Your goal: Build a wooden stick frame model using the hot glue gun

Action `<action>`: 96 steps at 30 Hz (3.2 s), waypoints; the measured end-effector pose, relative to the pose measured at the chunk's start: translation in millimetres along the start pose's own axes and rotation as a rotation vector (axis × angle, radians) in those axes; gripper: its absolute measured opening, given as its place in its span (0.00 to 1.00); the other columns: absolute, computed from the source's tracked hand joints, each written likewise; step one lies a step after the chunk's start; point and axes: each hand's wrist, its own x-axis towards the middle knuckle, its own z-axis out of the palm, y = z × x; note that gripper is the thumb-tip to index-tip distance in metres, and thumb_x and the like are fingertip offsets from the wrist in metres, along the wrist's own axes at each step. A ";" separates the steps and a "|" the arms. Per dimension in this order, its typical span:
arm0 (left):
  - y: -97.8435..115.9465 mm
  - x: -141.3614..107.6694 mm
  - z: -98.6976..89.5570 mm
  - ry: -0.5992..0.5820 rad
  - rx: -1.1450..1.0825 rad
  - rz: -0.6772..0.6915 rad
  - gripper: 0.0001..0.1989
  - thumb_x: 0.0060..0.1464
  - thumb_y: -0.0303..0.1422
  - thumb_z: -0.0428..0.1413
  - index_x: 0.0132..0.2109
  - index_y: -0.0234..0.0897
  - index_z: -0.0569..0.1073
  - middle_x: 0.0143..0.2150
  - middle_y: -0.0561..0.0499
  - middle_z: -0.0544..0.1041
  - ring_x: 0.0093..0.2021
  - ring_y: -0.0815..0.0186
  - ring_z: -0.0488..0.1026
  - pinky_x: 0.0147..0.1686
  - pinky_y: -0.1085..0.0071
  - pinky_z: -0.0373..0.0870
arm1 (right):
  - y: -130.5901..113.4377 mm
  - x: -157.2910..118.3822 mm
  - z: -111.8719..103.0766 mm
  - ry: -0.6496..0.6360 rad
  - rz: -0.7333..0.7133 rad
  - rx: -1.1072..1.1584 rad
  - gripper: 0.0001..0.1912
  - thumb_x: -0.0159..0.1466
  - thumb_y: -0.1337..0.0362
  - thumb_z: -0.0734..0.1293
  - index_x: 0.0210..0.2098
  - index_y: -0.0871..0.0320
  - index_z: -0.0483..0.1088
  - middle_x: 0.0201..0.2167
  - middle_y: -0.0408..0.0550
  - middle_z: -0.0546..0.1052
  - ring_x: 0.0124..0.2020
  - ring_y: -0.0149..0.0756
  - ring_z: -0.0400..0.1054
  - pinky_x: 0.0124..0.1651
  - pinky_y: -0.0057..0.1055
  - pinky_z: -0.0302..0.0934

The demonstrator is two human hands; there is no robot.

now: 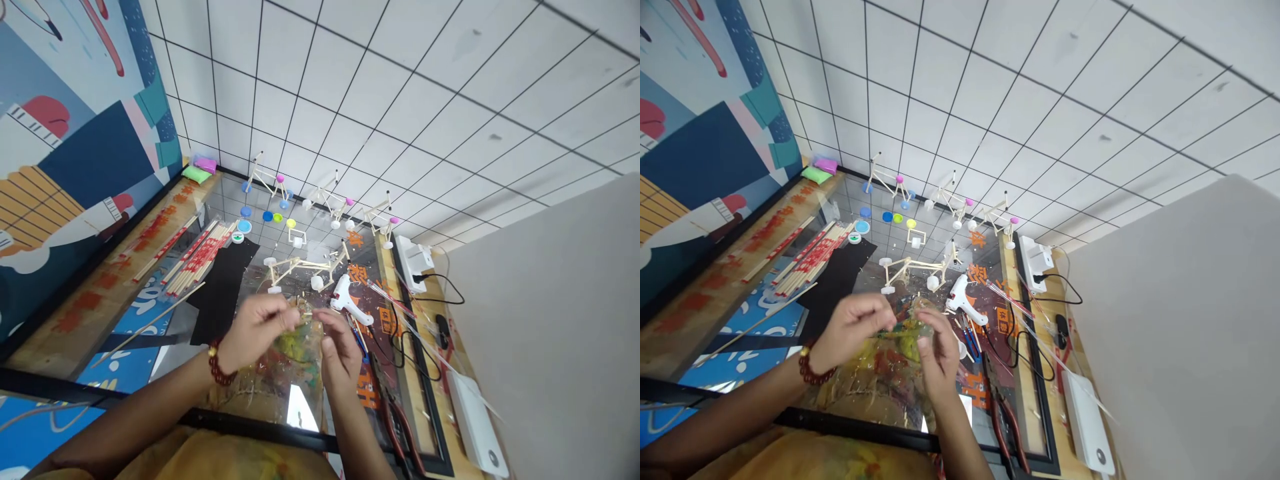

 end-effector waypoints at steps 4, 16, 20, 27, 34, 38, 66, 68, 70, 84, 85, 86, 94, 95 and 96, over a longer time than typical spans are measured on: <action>3.1 -29.4 19.7 -0.217 0.139 0.068 0.23 0.68 0.37 0.50 0.23 0.34 0.65 0.22 0.55 0.66 0.25 0.73 0.63 0.27 0.73 0.58 | -12.2 -17.3 -3.7 -0.199 0.088 -0.046 0.19 0.56 0.52 0.75 0.48 0.35 0.78 0.50 0.47 0.80 0.53 0.53 0.74 0.61 0.51 0.68; -37.3 30.5 -38.8 0.201 0.790 0.276 0.10 0.64 0.30 0.53 0.47 0.38 0.78 0.47 0.46 0.79 0.48 0.59 0.74 0.49 0.62 0.71 | 39.8 140.9 -26.0 0.070 0.259 0.014 0.38 0.45 0.50 0.80 0.53 0.53 0.72 0.57 0.55 0.76 0.60 0.52 0.68 0.62 0.53 0.61; -69.5 57.4 -28.9 0.206 0.752 0.145 0.30 0.48 0.36 0.68 0.59 0.37 0.73 0.57 0.42 0.75 0.56 0.52 0.73 0.58 0.56 0.71 | 50.5 153.9 -7.6 -0.106 0.313 0.071 0.29 0.47 0.46 0.78 0.45 0.54 0.77 0.51 0.54 0.80 0.56 0.53 0.71 0.59 0.51 0.63; -92.0 65.4 -13.5 0.179 0.772 0.109 0.25 0.52 0.36 0.66 0.57 0.38 0.75 0.57 0.42 0.76 0.58 0.51 0.71 0.61 0.52 0.67 | 58.0 138.1 0.8 -0.055 0.214 0.011 0.20 0.58 0.46 0.71 0.41 0.54 0.80 0.45 0.50 0.83 0.52 0.48 0.72 0.60 0.48 0.61; -87.9 68.9 -10.2 0.216 0.734 0.240 0.20 0.56 0.40 0.64 0.54 0.40 0.78 0.52 0.45 0.81 0.54 0.54 0.73 0.56 0.55 0.68 | 67.9 120.9 9.2 0.100 0.135 0.022 0.20 0.64 0.47 0.68 0.42 0.56 0.80 0.45 0.50 0.83 0.50 0.44 0.74 0.60 0.46 0.60; -89.5 74.0 -8.3 0.229 0.674 0.283 0.15 0.58 0.39 0.63 0.51 0.41 0.79 0.48 0.46 0.82 0.53 0.56 0.74 0.55 0.56 0.68 | 67.4 114.5 14.5 0.187 0.113 0.030 0.19 0.64 0.49 0.68 0.42 0.57 0.80 0.44 0.51 0.83 0.49 0.43 0.74 0.59 0.46 0.62; -110.8 78.2 -11.6 0.246 0.547 0.278 0.11 0.55 0.38 0.65 0.46 0.42 0.82 0.43 0.47 0.84 0.49 0.58 0.77 0.52 0.57 0.73 | 67.3 104.7 17.4 0.203 0.112 0.109 0.26 0.62 0.47 0.68 0.53 0.56 0.74 0.54 0.54 0.78 0.54 0.45 0.73 0.60 0.48 0.63; -110.8 78.3 -11.8 0.247 0.542 0.279 0.11 0.55 0.38 0.65 0.46 0.42 0.82 0.43 0.47 0.84 0.48 0.58 0.77 0.52 0.57 0.73 | 66.3 104.9 17.7 0.207 0.108 0.113 0.25 0.62 0.47 0.68 0.52 0.56 0.75 0.53 0.54 0.78 0.53 0.45 0.73 0.60 0.47 0.63; -111.0 78.4 -11.9 0.251 0.541 0.290 0.11 0.55 0.37 0.65 0.46 0.42 0.82 0.43 0.47 0.84 0.48 0.58 0.77 0.52 0.57 0.73 | 66.8 105.3 17.5 0.210 0.106 0.129 0.23 0.62 0.48 0.68 0.49 0.56 0.76 0.51 0.53 0.79 0.53 0.45 0.73 0.61 0.47 0.62; -111.8 79.1 -11.9 0.265 0.541 0.261 0.12 0.55 0.37 0.66 0.47 0.42 0.81 0.44 0.47 0.83 0.47 0.58 0.78 0.51 0.58 0.73 | 72.4 105.6 18.5 0.182 0.086 0.128 0.16 0.53 0.56 0.76 0.37 0.56 0.74 0.51 0.53 0.78 0.53 0.43 0.72 0.61 0.47 0.62; -111.8 79.1 -11.8 0.269 0.539 0.266 0.13 0.54 0.37 0.66 0.47 0.42 0.81 0.44 0.46 0.83 0.47 0.58 0.78 0.51 0.58 0.73 | 72.8 105.6 18.9 0.180 0.089 0.128 0.16 0.53 0.56 0.76 0.37 0.56 0.73 0.51 0.53 0.78 0.52 0.43 0.72 0.61 0.46 0.62; -111.7 79.0 -11.7 0.271 0.537 0.270 0.13 0.54 0.37 0.66 0.47 0.42 0.81 0.44 0.46 0.83 0.47 0.58 0.78 0.50 0.58 0.73 | 73.2 105.6 19.2 0.181 0.090 0.131 0.16 0.53 0.56 0.77 0.36 0.56 0.73 0.51 0.53 0.78 0.52 0.43 0.72 0.61 0.46 0.62; -110.4 79.4 -10.6 0.276 0.548 0.276 0.13 0.53 0.36 0.67 0.46 0.41 0.82 0.44 0.46 0.84 0.46 0.58 0.78 0.50 0.58 0.73 | 77.5 106.1 18.5 0.188 0.072 0.102 0.13 0.54 0.57 0.76 0.35 0.57 0.74 0.49 0.52 0.78 0.52 0.42 0.72 0.62 0.46 0.61; -110.0 79.5 -10.4 0.276 0.550 0.273 0.13 0.53 0.36 0.67 0.46 0.41 0.82 0.44 0.46 0.84 0.46 0.58 0.78 0.50 0.58 0.73 | 77.6 106.3 18.4 0.187 0.069 0.096 0.13 0.55 0.57 0.76 0.35 0.57 0.74 0.49 0.51 0.78 0.52 0.42 0.72 0.62 0.46 0.61; -109.8 79.6 -10.3 0.274 0.552 0.269 0.13 0.53 0.36 0.67 0.46 0.41 0.82 0.43 0.47 0.84 0.46 0.58 0.78 0.50 0.58 0.73 | 77.3 106.4 18.5 0.188 0.066 0.095 0.13 0.54 0.58 0.76 0.34 0.57 0.74 0.48 0.51 0.78 0.52 0.42 0.72 0.62 0.46 0.61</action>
